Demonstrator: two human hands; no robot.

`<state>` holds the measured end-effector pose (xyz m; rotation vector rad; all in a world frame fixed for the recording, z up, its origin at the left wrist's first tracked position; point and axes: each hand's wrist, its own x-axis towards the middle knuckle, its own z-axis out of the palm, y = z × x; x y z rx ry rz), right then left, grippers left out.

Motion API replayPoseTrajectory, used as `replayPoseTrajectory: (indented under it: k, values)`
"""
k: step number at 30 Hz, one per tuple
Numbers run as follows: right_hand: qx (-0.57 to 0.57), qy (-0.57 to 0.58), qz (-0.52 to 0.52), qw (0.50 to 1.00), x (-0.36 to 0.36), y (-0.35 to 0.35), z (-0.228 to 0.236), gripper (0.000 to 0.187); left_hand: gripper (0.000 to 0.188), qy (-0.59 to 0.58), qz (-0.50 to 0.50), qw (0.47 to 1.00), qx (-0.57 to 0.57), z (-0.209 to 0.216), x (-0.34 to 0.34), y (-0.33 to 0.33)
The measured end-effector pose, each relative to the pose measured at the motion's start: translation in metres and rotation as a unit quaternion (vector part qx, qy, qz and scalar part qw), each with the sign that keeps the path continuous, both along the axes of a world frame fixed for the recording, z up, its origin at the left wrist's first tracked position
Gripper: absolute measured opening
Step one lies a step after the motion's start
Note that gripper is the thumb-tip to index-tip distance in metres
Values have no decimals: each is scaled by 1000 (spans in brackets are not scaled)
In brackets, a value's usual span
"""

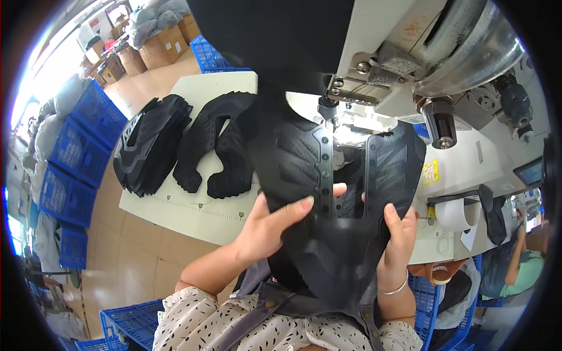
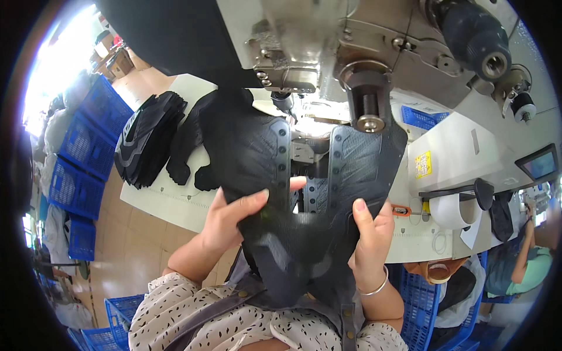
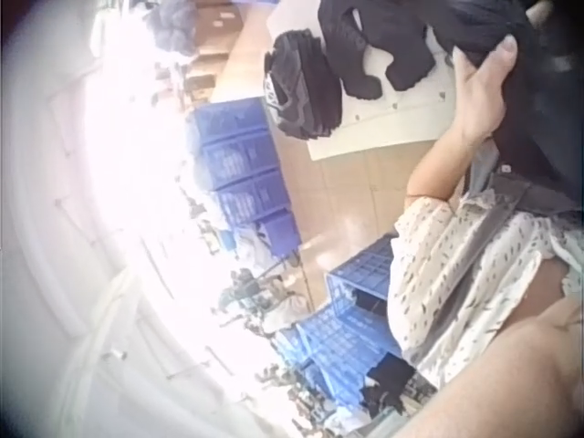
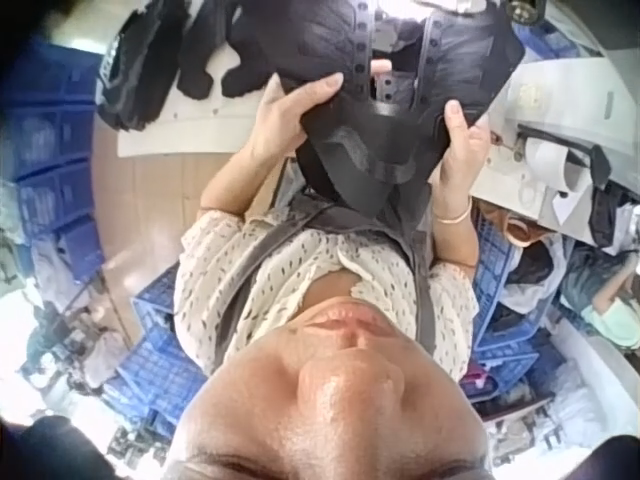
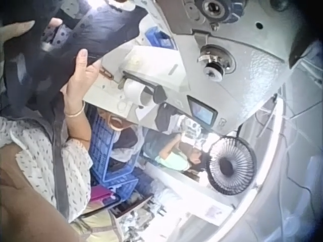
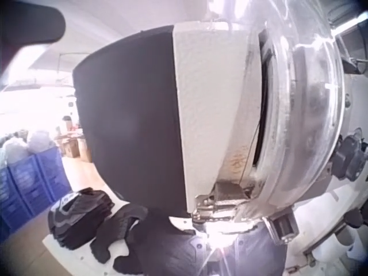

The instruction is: Stitching various components of a black shoe upper using an industrial sewing machine.

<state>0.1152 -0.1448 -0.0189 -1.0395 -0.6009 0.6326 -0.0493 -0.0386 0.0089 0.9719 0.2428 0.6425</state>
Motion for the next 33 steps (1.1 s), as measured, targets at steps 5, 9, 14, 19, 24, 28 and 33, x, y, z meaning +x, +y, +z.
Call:
replayPoseTrajectory:
  k: [5,9,14,19,24,28,33]
  values:
    - [23,64,61,996,13,20,11,33,35,16,5,1000,-16,14,20,27]
    - [42,41,48,997,19,23,8,36,33,17,5,1000,10,18,26,29]
    - [42,12,33,999,22,20,2,37,27,20,-26,999,3,14,22,30]
    - [37,20,60,997,25,16,3,38,27,15,-35,999,5,14,22,30]
    - [56,28,86,994,27,12,4,39,24,34,6,998,46,7,25,27]
    - [6,-53,70,996,25,6,6,34,18,103,116,983,99,-10,17,10]
    - [-4,-55,78,995,24,3,7,29,20,153,127,960,197,-7,16,5]
